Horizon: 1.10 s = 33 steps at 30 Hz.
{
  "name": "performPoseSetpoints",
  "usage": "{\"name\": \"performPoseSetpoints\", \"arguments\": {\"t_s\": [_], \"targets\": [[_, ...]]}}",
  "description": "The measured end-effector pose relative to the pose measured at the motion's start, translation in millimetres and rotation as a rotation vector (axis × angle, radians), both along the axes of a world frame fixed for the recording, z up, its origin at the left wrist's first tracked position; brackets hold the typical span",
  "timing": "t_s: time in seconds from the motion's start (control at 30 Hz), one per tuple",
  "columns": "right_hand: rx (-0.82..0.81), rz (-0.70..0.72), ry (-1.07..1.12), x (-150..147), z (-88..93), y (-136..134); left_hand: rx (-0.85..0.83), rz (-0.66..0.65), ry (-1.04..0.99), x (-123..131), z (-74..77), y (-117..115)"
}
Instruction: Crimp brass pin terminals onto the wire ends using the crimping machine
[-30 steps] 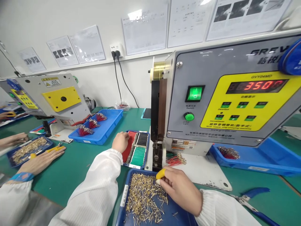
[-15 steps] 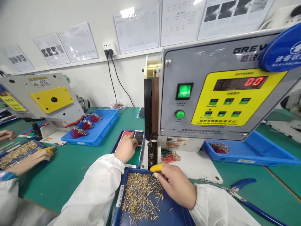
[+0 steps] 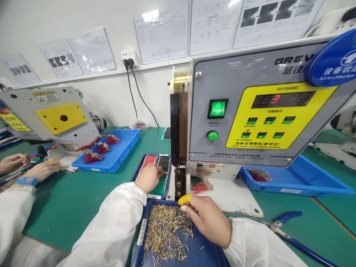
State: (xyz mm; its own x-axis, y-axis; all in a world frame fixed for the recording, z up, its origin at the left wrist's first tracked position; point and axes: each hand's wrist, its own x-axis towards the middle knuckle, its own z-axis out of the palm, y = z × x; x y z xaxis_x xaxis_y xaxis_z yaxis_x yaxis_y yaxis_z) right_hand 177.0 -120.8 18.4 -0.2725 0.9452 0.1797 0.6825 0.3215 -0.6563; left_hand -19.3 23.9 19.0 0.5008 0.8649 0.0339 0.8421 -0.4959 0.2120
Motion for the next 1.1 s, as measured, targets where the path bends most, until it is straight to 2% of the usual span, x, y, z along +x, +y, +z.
{"name": "performPoseSetpoints", "arguments": {"t_s": [0.2, 0.43, 0.53, 0.9, 1.1], "targets": [[-0.004, -0.002, 0.012, 0.6, -0.3, -0.6, 0.023, -0.01, -0.01, -0.1, -3.5, 1.6], [0.002, 0.011, -0.007, 0.3, -0.9, 0.0, -0.054, -0.096, -0.018, -10.1, 5.4, 9.2], [-0.002, 0.019, 0.005, 0.2, -0.5, 0.1, -0.082, -0.093, 0.001, -10.6, 5.2, 10.0], [0.005, 0.019, -0.015, 0.5, -0.6, 0.0, 0.033, -0.026, 0.035, -2.4, 1.5, 1.0], [-0.002, 0.02, 0.002, 0.1, 0.9, -0.5, 0.001, -0.065, 0.015, -3.7, 1.9, 3.8]]}}
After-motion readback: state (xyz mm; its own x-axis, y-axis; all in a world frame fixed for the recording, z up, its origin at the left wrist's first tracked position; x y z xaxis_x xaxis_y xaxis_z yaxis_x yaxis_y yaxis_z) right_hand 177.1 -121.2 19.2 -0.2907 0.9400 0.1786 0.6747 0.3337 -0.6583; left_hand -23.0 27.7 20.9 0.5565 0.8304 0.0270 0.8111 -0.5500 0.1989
